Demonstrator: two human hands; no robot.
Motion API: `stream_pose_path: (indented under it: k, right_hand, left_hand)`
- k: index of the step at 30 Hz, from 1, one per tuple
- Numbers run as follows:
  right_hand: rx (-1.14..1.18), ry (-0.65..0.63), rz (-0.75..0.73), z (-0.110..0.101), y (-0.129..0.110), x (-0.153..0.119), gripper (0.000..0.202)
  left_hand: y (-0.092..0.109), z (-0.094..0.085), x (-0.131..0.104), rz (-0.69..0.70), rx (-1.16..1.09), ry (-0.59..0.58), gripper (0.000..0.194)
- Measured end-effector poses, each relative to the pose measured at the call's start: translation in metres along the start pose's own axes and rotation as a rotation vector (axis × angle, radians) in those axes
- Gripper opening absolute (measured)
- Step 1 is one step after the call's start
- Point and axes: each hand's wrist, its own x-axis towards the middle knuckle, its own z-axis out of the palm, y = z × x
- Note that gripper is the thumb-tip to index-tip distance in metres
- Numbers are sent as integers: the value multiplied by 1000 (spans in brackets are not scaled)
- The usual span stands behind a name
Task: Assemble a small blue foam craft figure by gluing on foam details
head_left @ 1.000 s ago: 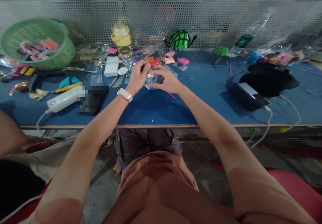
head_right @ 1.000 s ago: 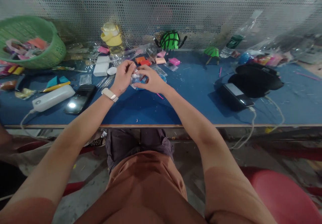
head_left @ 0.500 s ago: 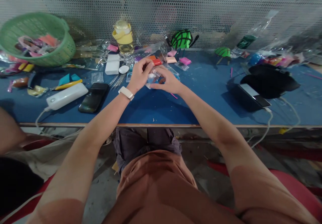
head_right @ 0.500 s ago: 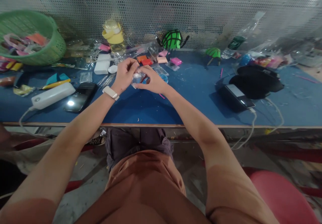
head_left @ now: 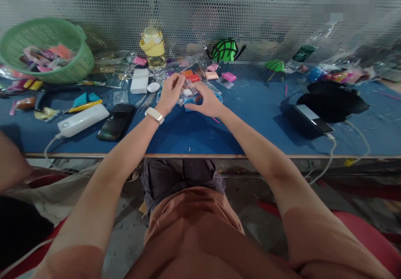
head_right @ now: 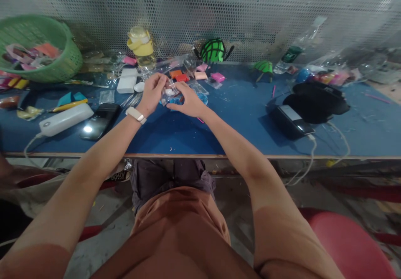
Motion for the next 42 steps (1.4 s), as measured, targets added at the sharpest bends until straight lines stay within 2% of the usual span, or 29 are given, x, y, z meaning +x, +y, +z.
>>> stream_pose_path:
  k: [3, 6, 8, 15, 22, 30, 37, 42]
  right_hand:
    - [21, 2, 8, -2, 2, 1, 100]
    - [55, 2, 24, -1, 3, 1, 102]
    - [87, 2, 18, 1, 1, 0, 102]
    - [146, 34, -3, 9, -1, 0, 101]
    - [165, 32, 40, 8, 2, 1, 95]
    - [69, 100, 57, 10, -5, -1, 93]
    - [114, 115, 59, 7, -2, -1, 100]
    - [211, 100, 72, 8, 0, 0, 99]
  left_hand:
    - [-2, 2, 1, -46, -79, -13, 55]
    - [0, 5, 1, -154, -188, 1, 35]
    - [2, 5, 1, -201, -243, -10, 31]
    - [5, 4, 1, -218, -313, -75, 39]
    - [5, 7, 0, -149, -223, -28, 35]
    - [-2, 8, 1, -69, -180, -28, 65]
    - [-5, 0, 2, -99, -201, 3, 50]
    - [-3, 2, 0, -163, -260, 23, 44]
